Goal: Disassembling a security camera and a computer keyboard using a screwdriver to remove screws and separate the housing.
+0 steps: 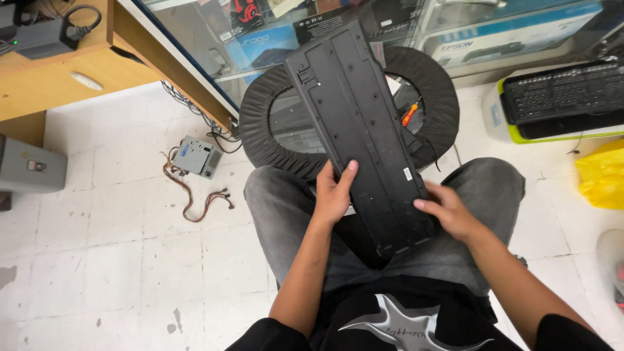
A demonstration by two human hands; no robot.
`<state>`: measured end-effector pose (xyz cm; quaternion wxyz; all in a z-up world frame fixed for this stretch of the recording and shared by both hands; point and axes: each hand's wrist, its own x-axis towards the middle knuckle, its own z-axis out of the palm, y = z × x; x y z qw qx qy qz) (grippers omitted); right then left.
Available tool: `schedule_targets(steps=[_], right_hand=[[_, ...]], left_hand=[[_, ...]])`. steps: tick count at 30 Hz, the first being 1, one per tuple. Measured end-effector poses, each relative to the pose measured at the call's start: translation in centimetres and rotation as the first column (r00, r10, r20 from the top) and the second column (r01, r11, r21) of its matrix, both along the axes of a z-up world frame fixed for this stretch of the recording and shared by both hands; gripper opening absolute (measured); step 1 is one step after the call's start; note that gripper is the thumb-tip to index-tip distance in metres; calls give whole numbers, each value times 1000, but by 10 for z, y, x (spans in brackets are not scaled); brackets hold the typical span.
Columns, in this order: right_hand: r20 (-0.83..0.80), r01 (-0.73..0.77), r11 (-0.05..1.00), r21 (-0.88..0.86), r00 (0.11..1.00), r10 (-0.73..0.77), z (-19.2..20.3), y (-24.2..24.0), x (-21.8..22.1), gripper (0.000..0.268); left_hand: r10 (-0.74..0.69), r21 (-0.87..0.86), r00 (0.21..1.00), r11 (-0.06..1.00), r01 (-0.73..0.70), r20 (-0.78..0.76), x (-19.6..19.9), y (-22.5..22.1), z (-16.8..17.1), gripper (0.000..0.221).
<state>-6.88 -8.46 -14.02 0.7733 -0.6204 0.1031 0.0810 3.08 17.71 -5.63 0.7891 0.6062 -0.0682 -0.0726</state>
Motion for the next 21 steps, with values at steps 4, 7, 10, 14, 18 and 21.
schedule_targets(steps=[4, 7, 10, 14, 18, 21], right_hand=[[272, -70, 979, -190, 955, 121, 10, 12, 50, 68], [322, -136, 980, -146, 930, 177, 12, 35, 73, 61], [374, -188, 965, -182, 895, 245, 22, 54, 80, 54], [443, -210, 957, -201, 852, 280, 35, 69, 79, 48], [476, -223, 963, -152, 837, 269, -3, 65, 89, 44], [463, -237, 966, -99, 849, 255, -15, 75, 93, 57]], left_hand=[[75, 31, 997, 997, -75, 12, 7, 21, -20, 27], [136, 26, 990, 990, -137, 21, 7, 34, -21, 30], [178, 18, 984, 984, -179, 13, 5, 42, -12, 30], [210, 20, 978, 978, -209, -18, 3, 47, -14, 26], [255, 10, 966, 967, -255, -43, 1, 46, -13, 22], [314, -5, 947, 949, -315, -63, 7, 51, -46, 26]])
